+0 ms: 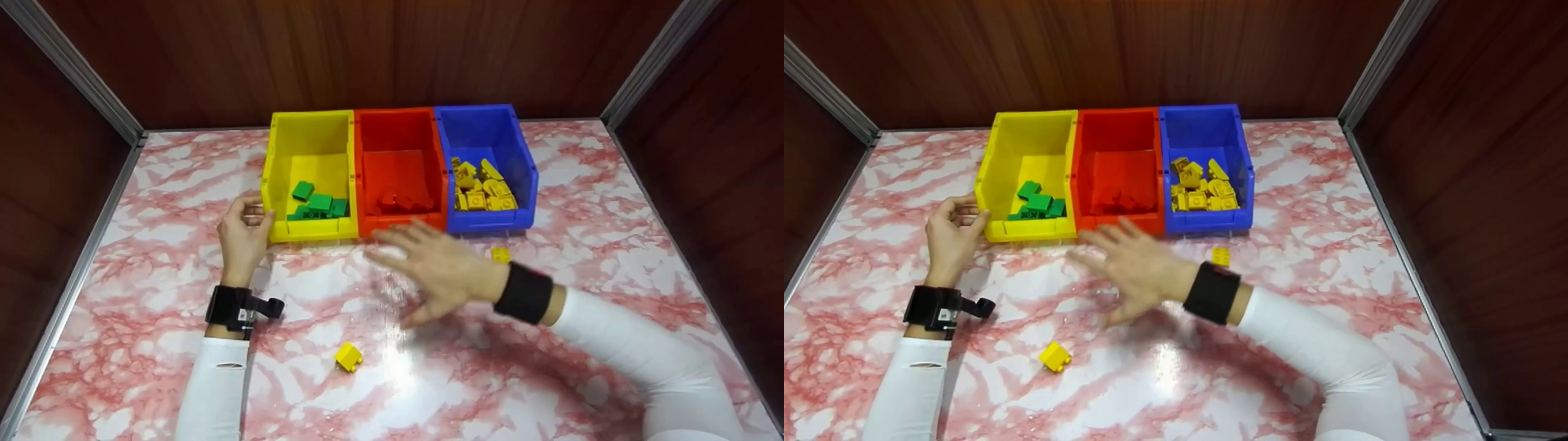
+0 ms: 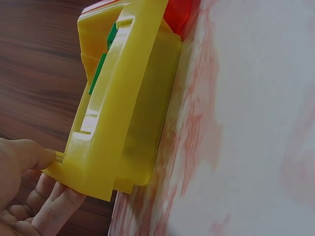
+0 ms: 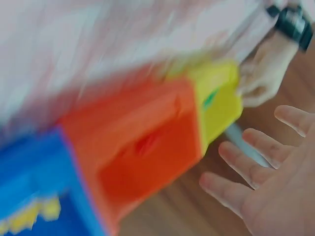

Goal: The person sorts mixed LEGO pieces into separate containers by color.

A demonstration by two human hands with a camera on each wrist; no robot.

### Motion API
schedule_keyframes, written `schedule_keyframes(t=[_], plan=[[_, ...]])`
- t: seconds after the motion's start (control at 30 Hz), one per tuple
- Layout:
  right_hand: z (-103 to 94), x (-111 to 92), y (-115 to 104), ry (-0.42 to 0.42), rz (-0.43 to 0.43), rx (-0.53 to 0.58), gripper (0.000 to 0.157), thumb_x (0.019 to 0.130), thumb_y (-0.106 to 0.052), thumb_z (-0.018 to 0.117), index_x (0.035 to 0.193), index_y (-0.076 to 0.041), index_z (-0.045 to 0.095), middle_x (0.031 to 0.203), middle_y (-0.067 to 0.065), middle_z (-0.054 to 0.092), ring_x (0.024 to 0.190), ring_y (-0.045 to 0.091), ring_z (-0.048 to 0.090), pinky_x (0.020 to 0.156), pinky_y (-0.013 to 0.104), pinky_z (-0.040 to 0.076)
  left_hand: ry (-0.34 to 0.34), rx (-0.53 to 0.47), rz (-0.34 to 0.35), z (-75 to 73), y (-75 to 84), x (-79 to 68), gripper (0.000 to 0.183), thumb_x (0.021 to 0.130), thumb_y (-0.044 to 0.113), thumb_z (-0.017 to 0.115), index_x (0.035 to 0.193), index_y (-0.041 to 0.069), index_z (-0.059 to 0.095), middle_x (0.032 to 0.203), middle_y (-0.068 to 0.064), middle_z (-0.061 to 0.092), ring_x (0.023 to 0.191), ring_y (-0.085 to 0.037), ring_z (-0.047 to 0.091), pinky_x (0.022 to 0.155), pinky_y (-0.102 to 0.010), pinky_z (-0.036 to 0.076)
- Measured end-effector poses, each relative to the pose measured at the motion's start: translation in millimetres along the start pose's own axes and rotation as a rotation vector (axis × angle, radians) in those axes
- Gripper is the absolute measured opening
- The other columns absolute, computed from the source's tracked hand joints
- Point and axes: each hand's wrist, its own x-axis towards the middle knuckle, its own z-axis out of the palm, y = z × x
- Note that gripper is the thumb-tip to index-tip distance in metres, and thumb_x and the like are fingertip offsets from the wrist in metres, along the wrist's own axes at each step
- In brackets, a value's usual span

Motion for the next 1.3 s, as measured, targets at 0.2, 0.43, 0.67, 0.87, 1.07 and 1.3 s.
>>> schedule_keyframes(t=[0.2, 0.43, 0.67, 0.87, 1.07, 1.3], plan=[[22.9, 12.1, -32.9, 0.004, -0.137, 0.011, 0.119, 0.078, -0.083, 0.071, 0.168, -0.022, 0.024, 0.175, 0.017, 0.025, 0.161, 0.042, 0.028, 0.129, 0.066, 0.025, -0.001, -0.006, -0.002, -0.4, 1.1, 1.0, 0.031, 0.097, 0.007, 0.073, 0.126, -0.002, 0.069, 0.111, -0.021, 0.075, 0.083, -0.001, 0.062, 0.074, -0.005, 0.050], [41.8, 31.4, -65.7, -0.101, -0.260, 0.043, 0.111, 0.080, -0.074, 0.077, 0.167, -0.025, 0.027, 0.174, 0.011, 0.030, 0.157, 0.037, 0.037, 0.128, 0.058, 0.035, -0.004, -0.016, -0.006, -0.3, 0.5, 1.6, 0.030, 0.097, 0.006, 0.072, 0.126, -0.002, 0.069, 0.111, -0.022, 0.075, 0.083, -0.001, 0.062, 0.074, -0.005, 0.051], [59.1, 44.3, -90.6, -0.098, -0.351, 0.026, 0.051, 0.097, -0.048, 0.070, 0.142, -0.028, 0.060, 0.147, 0.000, 0.058, 0.126, 0.020, 0.059, 0.097, 0.030, 0.058, -0.004, -0.015, -0.006, 0.0, 1.2, 1.1, 0.030, 0.097, 0.007, 0.073, 0.125, -0.002, 0.069, 0.111, -0.021, 0.075, 0.083, 0.000, 0.062, 0.074, -0.005, 0.051], [63.6, 44.1, -96.2, 0.006, -0.406, -0.024, 0.013, 0.104, -0.028, 0.064, 0.098, -0.023, 0.074, 0.105, -0.005, 0.066, 0.090, 0.013, 0.063, 0.068, 0.020, 0.054, -0.006, 0.010, -0.016, 0.6, 2.1, 0.3, 0.030, 0.097, 0.008, 0.073, 0.125, -0.001, 0.069, 0.111, -0.021, 0.075, 0.088, -0.012, 0.066, 0.074, -0.005, 0.050], [54.4, 34.6, -83.9, 0.013, -0.368, 0.040, 0.009, 0.100, -0.026, 0.070, 0.096, -0.019, 0.075, 0.104, -0.002, 0.066, 0.092, 0.014, 0.064, 0.073, 0.021, 0.056, -0.002, 0.037, -0.025, 0.2, 1.8, -0.1, 0.029, 0.097, 0.009, 0.073, 0.124, 0.000, 0.070, 0.109, -0.020, 0.075, 0.088, -0.018, 0.067, 0.072, -0.005, 0.048], [35.3, 13.3, -52.4, 0.044, -0.263, 0.161, 0.012, 0.091, -0.015, 0.078, 0.103, -0.017, 0.080, 0.103, 0.002, 0.070, 0.092, 0.014, 0.067, 0.076, 0.018, 0.059, -0.009, 0.016, -0.024, -0.4, 1.6, 1.5, 0.030, 0.097, 0.008, 0.073, 0.125, -0.001, 0.069, 0.110, -0.021, 0.075, 0.083, -0.004, 0.063, 0.073, -0.005, 0.050]])
